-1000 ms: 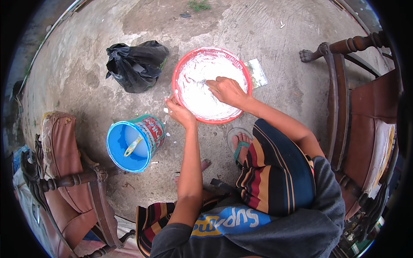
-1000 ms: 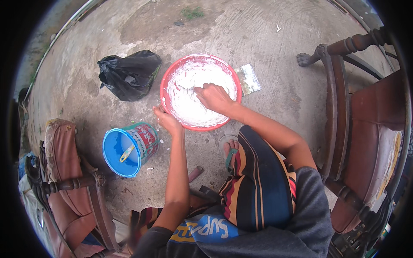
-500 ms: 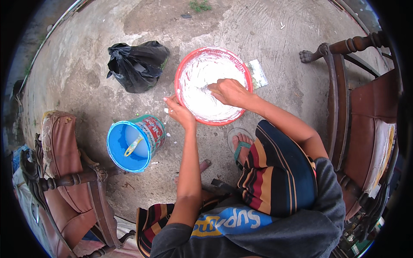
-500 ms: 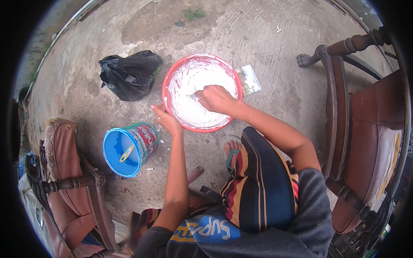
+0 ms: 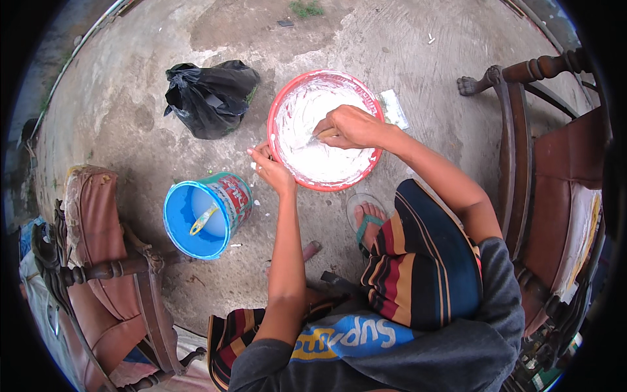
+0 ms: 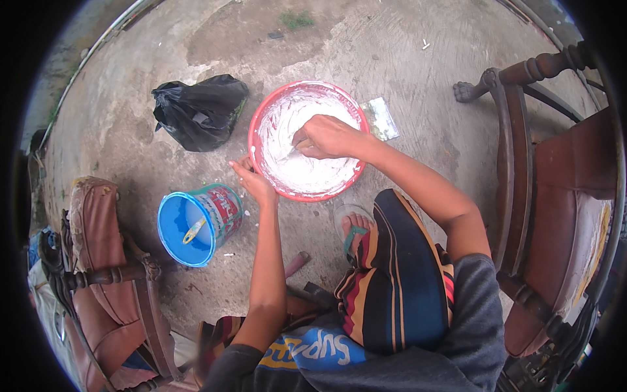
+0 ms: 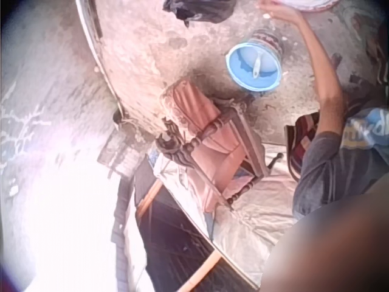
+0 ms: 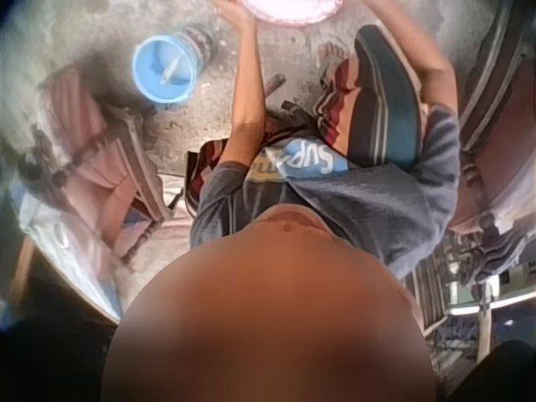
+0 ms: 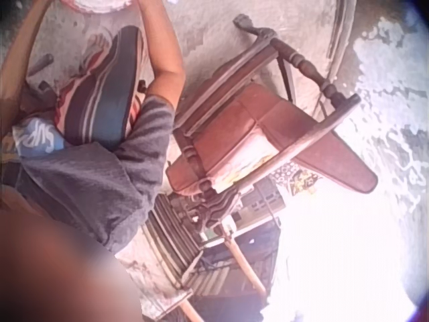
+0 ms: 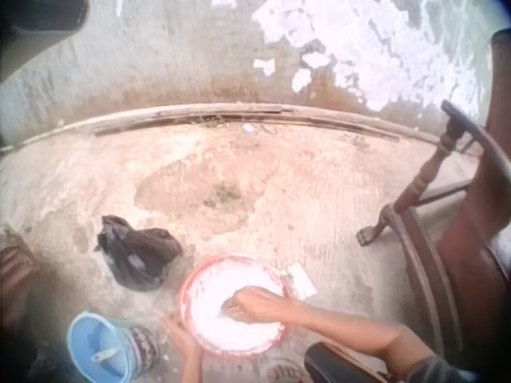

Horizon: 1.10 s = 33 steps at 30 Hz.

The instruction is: The person mixes a white substance in a red bowl using a small tool, then scoops the mixture onto a trowel and applies it to a cracked wall surface.

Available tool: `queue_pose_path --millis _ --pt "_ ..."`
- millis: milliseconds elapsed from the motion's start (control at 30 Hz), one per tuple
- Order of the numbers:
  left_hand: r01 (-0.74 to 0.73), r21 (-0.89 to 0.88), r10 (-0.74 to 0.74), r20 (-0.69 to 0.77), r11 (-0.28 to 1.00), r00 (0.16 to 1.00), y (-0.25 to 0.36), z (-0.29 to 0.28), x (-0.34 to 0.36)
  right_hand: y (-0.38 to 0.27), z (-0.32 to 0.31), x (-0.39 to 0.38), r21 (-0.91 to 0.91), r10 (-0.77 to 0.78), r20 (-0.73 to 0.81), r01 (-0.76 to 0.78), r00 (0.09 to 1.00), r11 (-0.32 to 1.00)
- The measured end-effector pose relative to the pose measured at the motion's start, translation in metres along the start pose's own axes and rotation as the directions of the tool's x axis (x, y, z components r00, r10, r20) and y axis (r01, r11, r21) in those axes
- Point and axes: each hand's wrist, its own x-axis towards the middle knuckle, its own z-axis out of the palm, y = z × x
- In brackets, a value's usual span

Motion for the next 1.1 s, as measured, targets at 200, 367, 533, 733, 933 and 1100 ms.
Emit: queue_pose_path --millis 200,367,533,733,933,1100 --pt "-0.047 0.052 0.045 0.035 0.998 0.998 0.009 0.008 -0.001 0.002 0.013 -0.004 0.061 0.054 -0.063 -0.05 0.997 0.997" --pt "0.012 0.048 -0.012 0.005 0.999 1.0 0.005 0.006 0.0 0.004 0.023 -0.043 -0.197 0.012 0.219 0.032 0.976 0.98" --pt "0.034 -0.089 -0.035 0.001 0.995 0.999 0.001 0.005 -0.003 0.003 -0.028 -0.062 -0.231 0.023 0.034 -0.015 0.999 0.973" --pt "-0.038 -0.149 0.049 0.074 0.988 0.996 0.003 0.017 -0.02 0.042 -0.025 -0.06 -0.333 0.231 -0.293 -0.326 0.928 0.885" --pt "-0.109 -0.093 0.114 0.045 0.99 0.992 0.012 0.029 -0.032 0.026 0.033 -0.098 -0.013 0.4 -0.248 -0.416 0.882 0.909" --pt "-0.073 -0.173 0.077 0.019 0.982 0.997 0.015 0.03 -0.034 -0.002 0.021 -0.106 0.046 0.292 -0.168 -0.288 0.942 0.956"
